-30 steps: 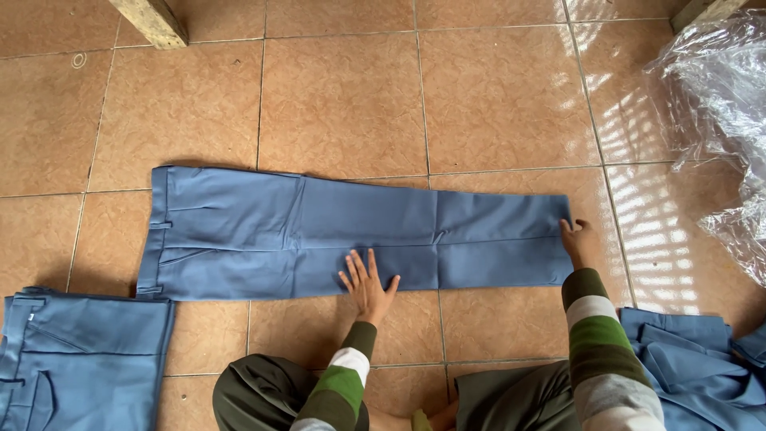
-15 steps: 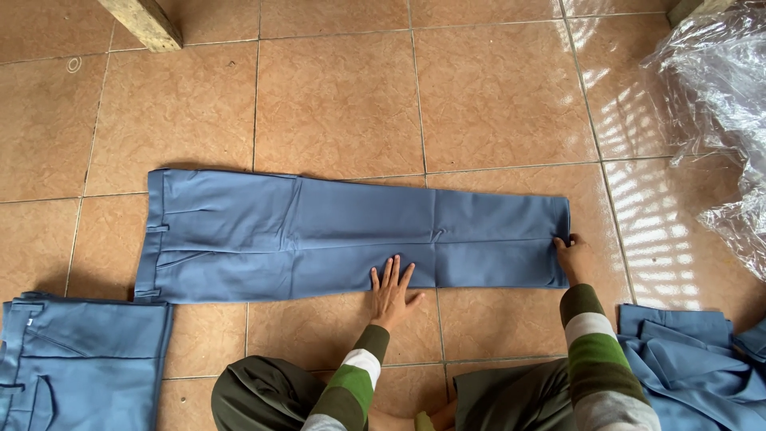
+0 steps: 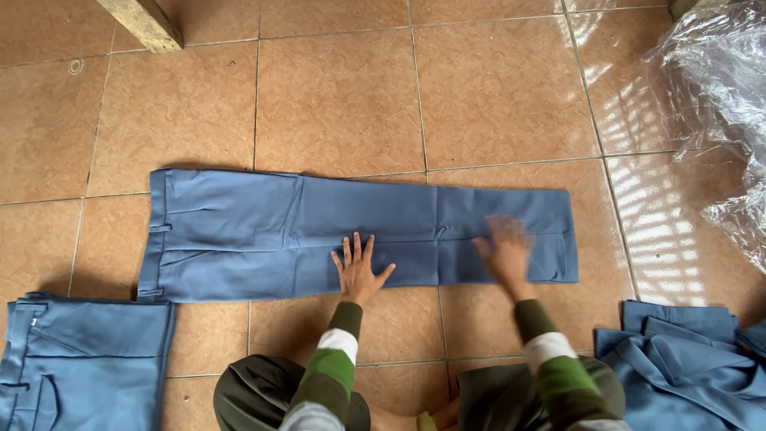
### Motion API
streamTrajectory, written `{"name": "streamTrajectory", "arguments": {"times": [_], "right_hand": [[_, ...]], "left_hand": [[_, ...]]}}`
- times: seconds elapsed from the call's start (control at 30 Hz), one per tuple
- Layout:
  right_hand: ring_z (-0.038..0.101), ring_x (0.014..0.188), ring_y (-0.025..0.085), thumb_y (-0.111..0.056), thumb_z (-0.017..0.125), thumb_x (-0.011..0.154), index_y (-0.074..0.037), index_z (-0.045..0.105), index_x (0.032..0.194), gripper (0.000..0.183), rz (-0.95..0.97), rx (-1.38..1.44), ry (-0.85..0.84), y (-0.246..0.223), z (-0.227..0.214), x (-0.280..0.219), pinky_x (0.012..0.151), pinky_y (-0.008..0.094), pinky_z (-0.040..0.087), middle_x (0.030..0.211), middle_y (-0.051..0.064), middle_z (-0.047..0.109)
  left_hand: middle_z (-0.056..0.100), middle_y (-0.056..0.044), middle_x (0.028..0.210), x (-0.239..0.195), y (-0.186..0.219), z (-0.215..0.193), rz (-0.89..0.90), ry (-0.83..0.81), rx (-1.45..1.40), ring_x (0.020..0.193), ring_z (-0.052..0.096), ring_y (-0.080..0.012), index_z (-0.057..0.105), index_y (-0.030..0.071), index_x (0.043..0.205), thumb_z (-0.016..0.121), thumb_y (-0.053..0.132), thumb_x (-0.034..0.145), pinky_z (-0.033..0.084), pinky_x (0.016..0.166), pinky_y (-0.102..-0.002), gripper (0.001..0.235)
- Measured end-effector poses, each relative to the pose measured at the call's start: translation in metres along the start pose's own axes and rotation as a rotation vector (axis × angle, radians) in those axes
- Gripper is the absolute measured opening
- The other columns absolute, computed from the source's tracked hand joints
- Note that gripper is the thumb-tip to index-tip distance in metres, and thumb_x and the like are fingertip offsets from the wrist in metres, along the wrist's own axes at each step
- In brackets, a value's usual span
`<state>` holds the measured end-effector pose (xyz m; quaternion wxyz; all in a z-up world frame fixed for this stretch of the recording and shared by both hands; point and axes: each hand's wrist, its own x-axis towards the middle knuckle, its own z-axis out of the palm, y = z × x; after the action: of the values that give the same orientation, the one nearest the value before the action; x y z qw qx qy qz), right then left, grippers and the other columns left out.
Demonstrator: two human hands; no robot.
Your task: The person sits on a tiled floor and folds a pair of blue trousers by hand. They smooth the fabric, fold the legs together, fold the garment in half lengthwise, and then fold it into a compact rectangle before placing it on a stack.
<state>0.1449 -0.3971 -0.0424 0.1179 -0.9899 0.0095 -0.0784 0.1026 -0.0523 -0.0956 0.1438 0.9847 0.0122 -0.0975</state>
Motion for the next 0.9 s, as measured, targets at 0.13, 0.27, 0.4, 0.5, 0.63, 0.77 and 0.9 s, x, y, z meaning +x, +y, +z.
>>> {"name": "streamTrajectory", "arguments": {"times": [0.13,0.27,0.4,0.5,0.63,0.77,0.9], "right_hand": [[0.022,0.155,0.042,-0.061,0.041,0.102,-0.038,0.035,0.159,0.062,-0.112,0.006,-0.344,-0.049,0.047,-0.025,0.114,0.076,0.017,0.167,0.013,0.031],[0.020,0.156,0.038,-0.074,0.044,0.094,-0.041,0.034,0.159,0.074,-0.020,-0.058,-0.258,-0.017,0.015,-0.018,0.116,0.075,0.014,0.169,0.008,0.029],[0.011,0.158,0.034,-0.081,0.030,0.097,-0.043,0.021,0.163,0.077,0.176,-0.078,-0.319,0.090,0.018,-0.005,0.120,0.070,0.006,0.171,0.010,0.019],[0.011,0.158,0.032,-0.087,0.030,0.092,-0.044,0.022,0.162,0.082,0.237,-0.050,-0.374,0.128,0.026,0.009,0.124,0.064,0.008,0.172,0.007,0.016],[0.009,0.158,0.042,-0.078,0.049,0.088,-0.027,0.028,0.164,0.095,0.410,-0.075,-0.291,0.084,0.051,0.026,0.117,0.072,-0.002,0.169,0.024,0.021],[0.034,0.148,0.046,-0.048,0.062,0.092,-0.027,0.049,0.151,0.064,-0.142,-0.032,-0.039,-0.068,0.083,0.020,0.109,0.074,0.027,0.159,0.019,0.041],[0.025,0.155,0.023,-0.049,0.027,0.109,-0.040,0.026,0.162,0.054,-0.383,0.060,-0.328,-0.143,0.112,0.011,0.124,0.055,0.013,0.167,0.001,0.030]], "left_hand": [[-0.002,-0.008,0.173,0.007,0.002,-0.033,-0.044,-0.177,0.007,0.159,-0.003,-0.0325,0.010,0.033,0.165,0.058,0.089,0.071,0.002,0.116,-0.075,0.120],[-0.004,-0.008,0.173,0.008,-0.004,-0.051,-0.099,-0.170,-0.070,0.159,-0.001,-0.0260,0.006,0.029,0.165,0.071,0.088,0.060,0.001,0.115,-0.076,0.137],[-0.003,-0.009,0.173,0.006,-0.009,-0.068,-0.141,-0.182,-0.054,0.159,-0.001,-0.0248,0.008,0.028,0.165,0.063,0.093,0.064,0.002,0.116,-0.077,0.132],[-0.001,-0.012,0.173,0.012,-0.014,-0.082,-0.262,-0.198,-0.094,0.160,0.000,-0.0268,0.008,0.026,0.165,0.050,0.098,0.068,0.013,0.116,-0.075,0.128],[0.012,-0.019,0.170,0.037,-0.031,-0.033,-0.398,-0.039,0.021,0.158,0.003,-0.0376,0.021,0.023,0.164,0.031,0.091,0.086,0.005,0.116,-0.074,0.104],[0.027,-0.022,0.166,0.056,0.014,-0.011,-0.113,0.078,0.127,0.156,0.018,-0.0417,0.036,0.024,0.158,0.045,0.066,0.095,0.007,0.113,-0.076,0.077],[0.002,-0.010,0.173,0.069,0.040,0.000,-0.014,-0.181,0.077,0.159,-0.001,-0.0263,0.012,0.032,0.165,0.046,0.048,0.099,-0.005,0.119,-0.070,0.076]]}}
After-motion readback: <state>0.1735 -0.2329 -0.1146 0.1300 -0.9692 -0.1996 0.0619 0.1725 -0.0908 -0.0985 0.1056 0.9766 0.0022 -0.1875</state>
